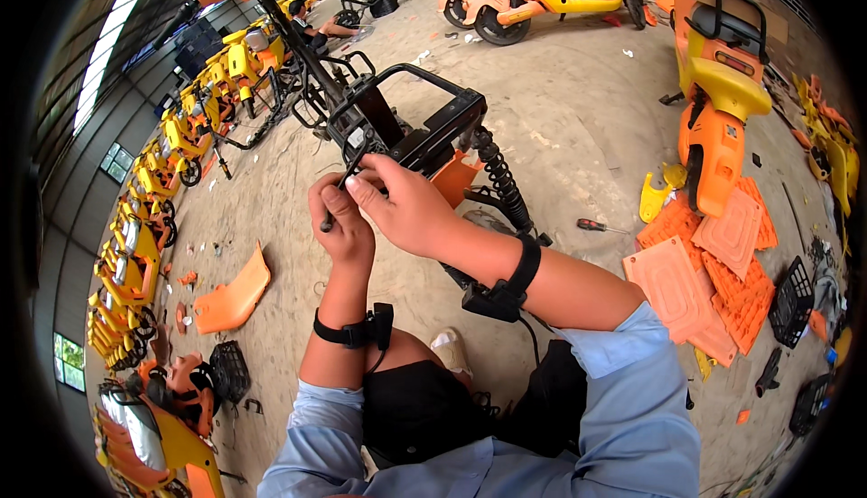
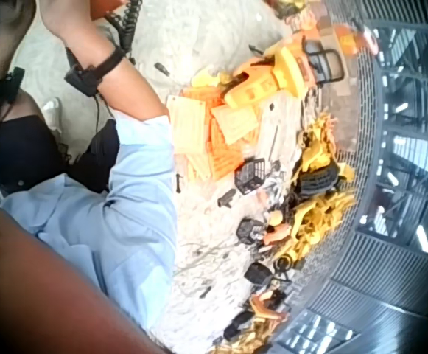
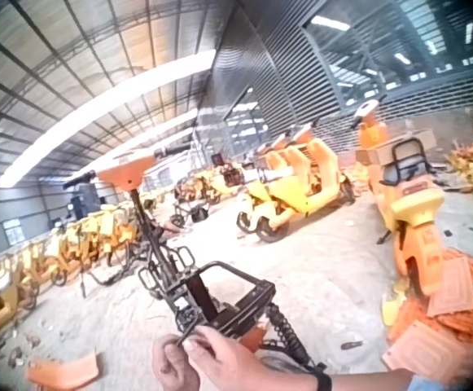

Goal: The person uses a wrench to tighten or loosen bolts on the rear suspension of a scooter frame. They manipulate the metal frame and hardware while sitting on the floor in a workshop surrounded by other scooters.

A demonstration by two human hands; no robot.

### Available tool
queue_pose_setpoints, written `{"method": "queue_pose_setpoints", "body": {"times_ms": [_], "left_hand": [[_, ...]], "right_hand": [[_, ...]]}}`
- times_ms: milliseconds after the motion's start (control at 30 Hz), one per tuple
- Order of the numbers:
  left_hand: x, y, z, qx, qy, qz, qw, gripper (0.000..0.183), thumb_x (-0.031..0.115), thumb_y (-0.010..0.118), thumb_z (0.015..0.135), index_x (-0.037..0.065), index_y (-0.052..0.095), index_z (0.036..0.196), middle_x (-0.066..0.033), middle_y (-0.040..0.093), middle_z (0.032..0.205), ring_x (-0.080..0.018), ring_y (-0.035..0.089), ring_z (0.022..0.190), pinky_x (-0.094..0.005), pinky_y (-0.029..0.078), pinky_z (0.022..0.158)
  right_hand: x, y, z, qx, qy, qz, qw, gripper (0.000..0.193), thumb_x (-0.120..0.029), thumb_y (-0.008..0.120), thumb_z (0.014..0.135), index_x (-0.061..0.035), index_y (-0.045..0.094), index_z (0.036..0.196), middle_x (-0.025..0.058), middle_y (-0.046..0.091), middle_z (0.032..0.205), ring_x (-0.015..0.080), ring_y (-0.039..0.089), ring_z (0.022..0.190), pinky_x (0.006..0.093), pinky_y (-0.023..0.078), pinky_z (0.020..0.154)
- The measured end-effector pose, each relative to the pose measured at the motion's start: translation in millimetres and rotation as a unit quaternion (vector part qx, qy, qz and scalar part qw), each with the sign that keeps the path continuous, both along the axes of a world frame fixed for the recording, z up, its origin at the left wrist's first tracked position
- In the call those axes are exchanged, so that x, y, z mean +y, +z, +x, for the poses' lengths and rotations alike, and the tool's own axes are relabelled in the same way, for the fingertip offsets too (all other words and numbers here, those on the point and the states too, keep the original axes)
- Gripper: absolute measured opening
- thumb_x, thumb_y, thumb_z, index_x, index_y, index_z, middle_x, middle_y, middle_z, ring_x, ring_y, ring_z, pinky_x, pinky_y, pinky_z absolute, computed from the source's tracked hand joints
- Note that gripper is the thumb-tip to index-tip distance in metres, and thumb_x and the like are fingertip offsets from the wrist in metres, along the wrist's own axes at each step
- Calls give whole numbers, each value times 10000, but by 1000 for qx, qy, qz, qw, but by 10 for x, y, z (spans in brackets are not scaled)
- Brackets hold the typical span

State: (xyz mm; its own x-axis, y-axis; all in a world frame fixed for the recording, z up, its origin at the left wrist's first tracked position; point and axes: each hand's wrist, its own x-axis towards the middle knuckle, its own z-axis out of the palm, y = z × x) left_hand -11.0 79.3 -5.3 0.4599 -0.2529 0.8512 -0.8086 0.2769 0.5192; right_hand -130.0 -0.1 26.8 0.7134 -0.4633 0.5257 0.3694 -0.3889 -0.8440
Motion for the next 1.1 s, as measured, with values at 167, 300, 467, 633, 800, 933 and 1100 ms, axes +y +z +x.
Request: {"method": "queue_pose_setpoints", "body": {"times_ms": [167,300,467,633,800,933,1100], "left_hand": [[18,16,-99,-174,51,85,980,285,180,641,1004,6,604,1226,-119,715,889,-199,683,752,-305,541,671],[-2,139,-208,-195,83,170,962,377,89,735,883,75,638,1247,-102,696,821,-244,676,699,-330,521,609],[-11,67,-123,-7,59,177,982,266,101,669,971,42,625,1227,-10,578,657,-84,533,593,-260,425,559],[-16,5,123,111,44,136,983,205,129,639,1004,12,606,1170,45,523,675,-30,443,608,-230,366,557],[-10,6,116,94,36,201,975,283,94,632,990,53,629,1271,49,485,690,-44,435,632,-232,379,577],[-28,30,40,102,19,219,970,337,73,615,988,78,630,1325,41,499,721,-54,453,657,-232,413,609],[-57,-18,67,113,-8,208,972,320,52,586,998,77,656,1309,23,603,809,-45,474,686,-228,425,623]], "right_hand": [[-61,123,-22,-5,112,267,957,271,-202,519,1075,26,501,1220,38,649,937,56,591,801,238,491,692],[-168,224,-104,-35,26,185,982,242,-135,520,1052,49,515,1209,79,681,905,104,651,840,272,524,730],[-539,191,-131,-13,-218,-233,948,237,-59,579,934,-88,680,1147,65,682,923,259,650,875,353,490,836],[-741,9,-105,10,-272,-496,825,381,-27,642,752,-173,750,1087,16,633,878,231,593,947,364,411,931],[-840,3,-46,-27,-290,-508,811,356,-17,635,757,-182,765,1043,4,634,874,219,595,978,379,400,965],[-853,-24,20,-46,-279,-510,812,355,-13,633,759,-197,763,1032,-3,647,891,218,597,1036,397,379,999],[-900,-44,84,-43,-281,-518,807,346,-16,638,765,-209,765,1022,-12,660,901,213,598,1055,411,365,1022]]}}
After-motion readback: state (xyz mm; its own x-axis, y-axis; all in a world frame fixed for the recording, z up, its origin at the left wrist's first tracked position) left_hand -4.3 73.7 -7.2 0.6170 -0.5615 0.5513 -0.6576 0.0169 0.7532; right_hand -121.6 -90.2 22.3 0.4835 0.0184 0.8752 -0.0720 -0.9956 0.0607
